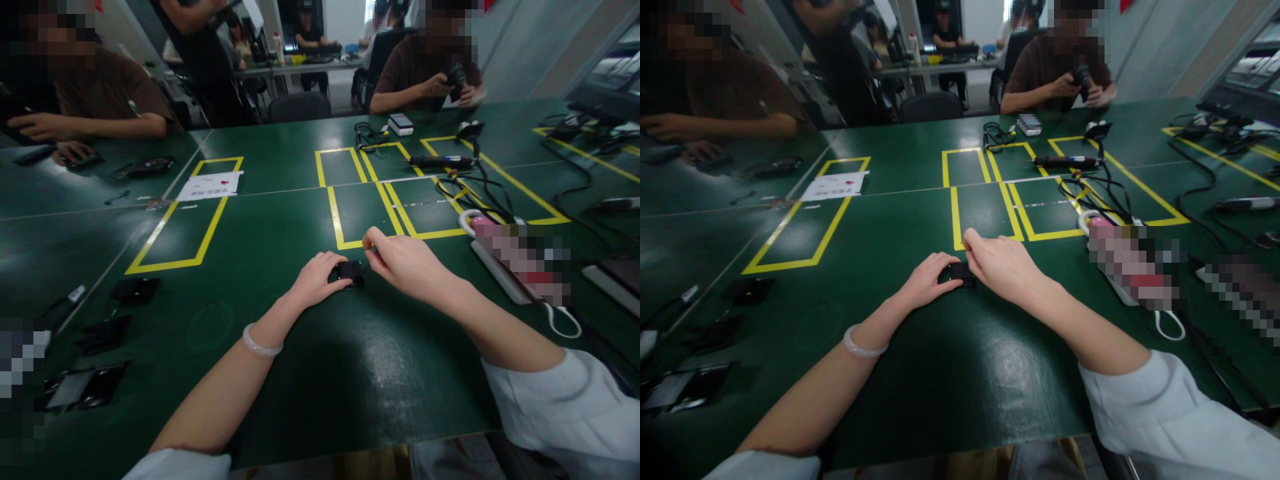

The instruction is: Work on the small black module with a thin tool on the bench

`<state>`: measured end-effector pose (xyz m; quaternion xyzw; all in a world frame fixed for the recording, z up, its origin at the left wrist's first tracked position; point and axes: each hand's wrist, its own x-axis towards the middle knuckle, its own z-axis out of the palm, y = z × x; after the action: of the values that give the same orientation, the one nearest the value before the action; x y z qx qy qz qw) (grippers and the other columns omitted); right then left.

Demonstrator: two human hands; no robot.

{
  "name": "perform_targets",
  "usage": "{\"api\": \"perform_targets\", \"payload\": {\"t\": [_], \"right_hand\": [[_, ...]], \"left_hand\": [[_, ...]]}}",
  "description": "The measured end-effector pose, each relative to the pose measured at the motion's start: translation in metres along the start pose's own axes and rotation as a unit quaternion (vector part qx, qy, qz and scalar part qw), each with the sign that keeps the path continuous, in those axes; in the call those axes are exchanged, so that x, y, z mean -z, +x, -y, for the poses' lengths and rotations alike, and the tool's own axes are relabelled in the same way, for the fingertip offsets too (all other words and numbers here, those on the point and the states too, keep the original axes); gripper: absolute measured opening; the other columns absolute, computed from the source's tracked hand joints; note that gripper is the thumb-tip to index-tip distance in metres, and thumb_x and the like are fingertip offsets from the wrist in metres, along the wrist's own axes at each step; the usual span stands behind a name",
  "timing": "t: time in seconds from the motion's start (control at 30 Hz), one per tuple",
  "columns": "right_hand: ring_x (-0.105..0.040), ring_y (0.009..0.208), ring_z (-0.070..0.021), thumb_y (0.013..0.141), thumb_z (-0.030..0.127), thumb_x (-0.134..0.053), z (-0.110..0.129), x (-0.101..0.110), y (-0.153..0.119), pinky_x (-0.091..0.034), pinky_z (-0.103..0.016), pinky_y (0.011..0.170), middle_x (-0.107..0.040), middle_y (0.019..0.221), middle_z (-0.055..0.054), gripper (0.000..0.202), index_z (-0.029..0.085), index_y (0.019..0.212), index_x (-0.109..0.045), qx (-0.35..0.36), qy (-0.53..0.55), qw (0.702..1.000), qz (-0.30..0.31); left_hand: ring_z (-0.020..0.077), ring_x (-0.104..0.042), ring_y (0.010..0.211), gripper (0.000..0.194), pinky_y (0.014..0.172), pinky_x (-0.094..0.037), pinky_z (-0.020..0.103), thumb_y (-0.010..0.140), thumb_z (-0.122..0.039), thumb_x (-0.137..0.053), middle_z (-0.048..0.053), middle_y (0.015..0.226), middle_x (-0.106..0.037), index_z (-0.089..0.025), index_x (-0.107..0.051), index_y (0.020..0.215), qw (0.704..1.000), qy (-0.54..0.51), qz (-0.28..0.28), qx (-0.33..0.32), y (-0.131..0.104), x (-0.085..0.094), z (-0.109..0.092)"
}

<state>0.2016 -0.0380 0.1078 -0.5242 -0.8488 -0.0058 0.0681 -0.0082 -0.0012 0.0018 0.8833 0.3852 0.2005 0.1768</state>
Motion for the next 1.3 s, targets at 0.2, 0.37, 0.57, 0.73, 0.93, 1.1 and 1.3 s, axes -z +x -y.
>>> {"api": "perform_targets", "payload": {"t": [0.2,0.37,0.57,0.73,0.93,1.1,1.3], "right_hand": [[-0.063,0.068,-0.0198,0.097,0.038,-0.033,0.003,0.004,0.000,-0.024,-0.028,0.055,-0.069,0.078,-0.004,0.026,0.020,0.096,-0.051,0.000,-0.004,1.000,0.002],[-0.064,0.068,-0.0210,0.097,0.037,-0.034,0.000,0.002,0.004,-0.021,-0.028,0.054,-0.069,0.077,-0.004,0.025,0.020,0.098,-0.053,-0.008,-0.029,0.999,0.011],[-0.063,0.067,-0.0180,0.094,0.027,-0.036,-0.005,0.009,0.003,-0.025,-0.026,0.054,-0.069,0.082,-0.004,0.020,0.019,0.108,-0.048,0.030,0.017,0.999,0.035],[-0.062,0.067,-0.0187,0.095,0.035,-0.036,-0.004,0.012,0.005,-0.023,-0.027,0.054,-0.069,0.079,-0.004,0.021,0.020,0.101,-0.051,0.010,0.006,0.999,0.042],[-0.062,0.066,-0.0188,0.096,0.033,-0.034,-0.007,0.007,0.006,-0.022,-0.026,0.053,-0.068,0.079,-0.004,0.022,0.020,0.106,-0.049,0.002,0.005,0.999,0.046],[-0.062,0.069,-0.0178,0.095,0.029,-0.036,-0.012,0.006,0.003,-0.026,-0.026,0.054,-0.067,0.085,-0.004,0.016,0.020,0.104,-0.046,0.029,0.040,0.998,0.032],[-0.063,0.067,-0.0200,0.096,0.040,-0.036,-0.007,0.006,0.005,-0.022,-0.027,0.053,-0.068,0.079,-0.004,0.024,0.021,0.099,-0.050,-0.006,-0.005,0.999,0.035]], "left_hand": [[0.0235,-0.054,0.097,0.037,0.085,-0.045,0.037,0.089,-0.047,-0.057,0.007,0.105,-0.060,-0.021,-0.055,0.114,1.000,0.008,0.006,0.000,0.000,0.000,0.000],[0.0232,-0.054,0.096,0.037,0.086,-0.045,0.037,0.089,-0.048,-0.056,0.007,0.105,-0.060,-0.020,-0.055,0.113,1.000,0.011,0.005,-0.004,0.000,-0.001,0.000],[0.0234,-0.054,0.097,0.037,0.086,-0.045,0.037,0.089,-0.048,-0.056,0.007,0.106,-0.060,-0.020,-0.054,0.114,1.000,0.004,0.005,-0.004,0.000,0.000,0.001],[0.0233,-0.054,0.096,0.036,0.085,-0.045,0.037,0.088,-0.047,-0.057,0.006,0.105,-0.060,-0.021,-0.054,0.113,1.000,-0.002,0.003,0.001,0.000,0.000,0.001],[0.0242,-0.054,0.099,0.038,0.087,-0.045,0.038,0.089,-0.049,-0.056,0.007,0.108,-0.060,-0.021,-0.054,0.114,1.000,-0.006,0.008,0.002,0.001,0.000,0.001],[0.0233,-0.054,0.098,0.036,0.086,-0.045,0.037,0.089,-0.047,-0.056,0.007,0.108,-0.060,-0.021,-0.055,0.114,1.000,-0.006,0.006,0.000,0.001,-0.001,0.002],[0.0238,-0.054,0.097,0.038,0.087,-0.045,0.038,0.088,-0.049,-0.056,0.007,0.106,-0.060,-0.021,-0.056,0.113,1.000,-0.008,0.001,0.005,0.001,-0.003,0.003]]}}
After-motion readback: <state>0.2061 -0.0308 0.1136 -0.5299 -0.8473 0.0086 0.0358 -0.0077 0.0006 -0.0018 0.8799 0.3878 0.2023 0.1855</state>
